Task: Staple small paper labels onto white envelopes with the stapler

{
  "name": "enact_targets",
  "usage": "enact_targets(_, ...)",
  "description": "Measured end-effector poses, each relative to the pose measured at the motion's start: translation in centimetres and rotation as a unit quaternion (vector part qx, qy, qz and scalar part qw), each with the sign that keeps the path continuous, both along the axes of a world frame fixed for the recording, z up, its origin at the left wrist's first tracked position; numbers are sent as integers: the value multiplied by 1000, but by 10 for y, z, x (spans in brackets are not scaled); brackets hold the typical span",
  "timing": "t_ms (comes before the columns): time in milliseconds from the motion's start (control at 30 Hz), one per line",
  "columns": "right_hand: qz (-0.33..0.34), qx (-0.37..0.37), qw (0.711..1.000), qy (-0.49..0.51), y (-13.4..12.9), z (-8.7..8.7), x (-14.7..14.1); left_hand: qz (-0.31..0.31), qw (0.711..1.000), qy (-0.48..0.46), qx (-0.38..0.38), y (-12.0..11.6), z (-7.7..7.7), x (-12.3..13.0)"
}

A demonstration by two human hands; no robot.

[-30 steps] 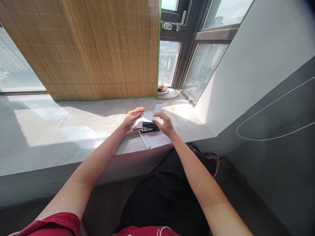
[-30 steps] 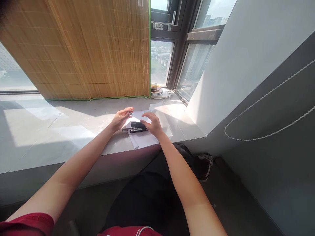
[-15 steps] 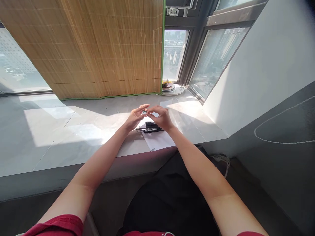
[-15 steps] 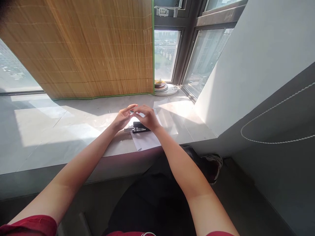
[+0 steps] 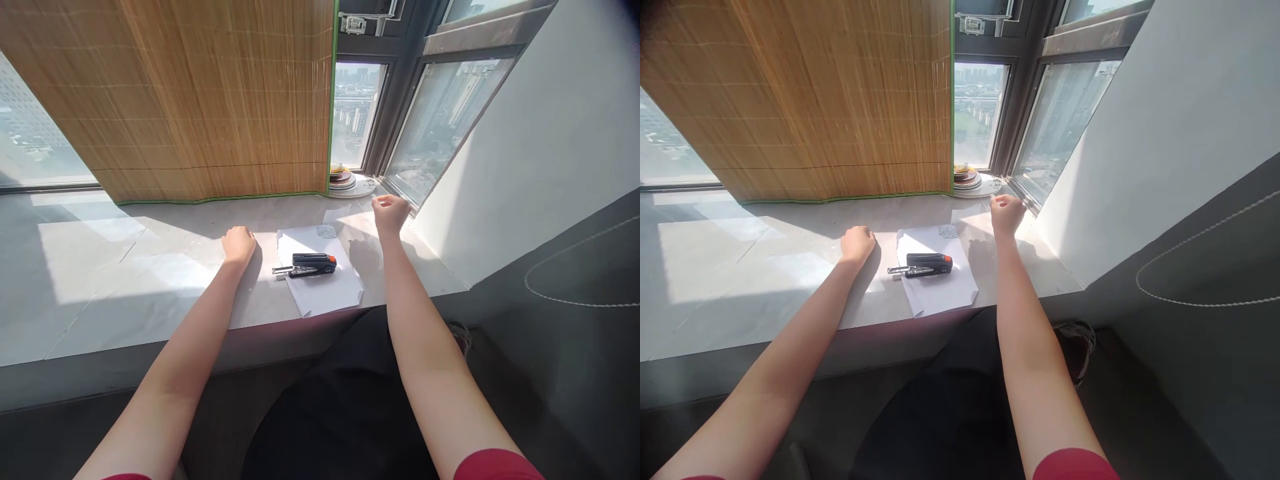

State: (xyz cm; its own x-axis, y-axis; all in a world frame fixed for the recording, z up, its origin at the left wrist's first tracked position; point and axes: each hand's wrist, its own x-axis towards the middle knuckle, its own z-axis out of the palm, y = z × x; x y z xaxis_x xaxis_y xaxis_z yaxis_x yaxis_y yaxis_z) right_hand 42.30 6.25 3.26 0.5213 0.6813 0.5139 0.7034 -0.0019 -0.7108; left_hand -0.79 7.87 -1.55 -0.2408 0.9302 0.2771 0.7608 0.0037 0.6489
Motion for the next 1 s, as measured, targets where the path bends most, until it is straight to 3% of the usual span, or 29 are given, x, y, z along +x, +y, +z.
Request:
enact_targets(100, 8, -49, 997, -58, 18, -3, -5, -26, 999, -31, 34, -1, 0, 0)
enact_targets(300, 70, -183, 977, -85, 28, -51, -11, -57, 988, -114, 82, -6, 3, 5)
enact_targets(400, 73, -205, 972, -92, 28, -61, -9, -65, 987, -123, 85, -8, 8, 9)
enact_targets(600, 62, -169, 983, -40, 23, -57, -4, -103, 978, -151, 101, -18, 18, 21)
enact_targets(800, 63, -111, 992, -13, 6, -48, -14, -161, 952, -236, 110, -12, 16, 27)
enact_targets(900, 143, -61, 988, 15, -10, -34, -30, -188, 942, -256, 106, -10, 13, 28)
enact_targets(1000, 326, -30, 943, 51, -33, -16, -51, -206, 935, -267, 105, -11, 13, 28)
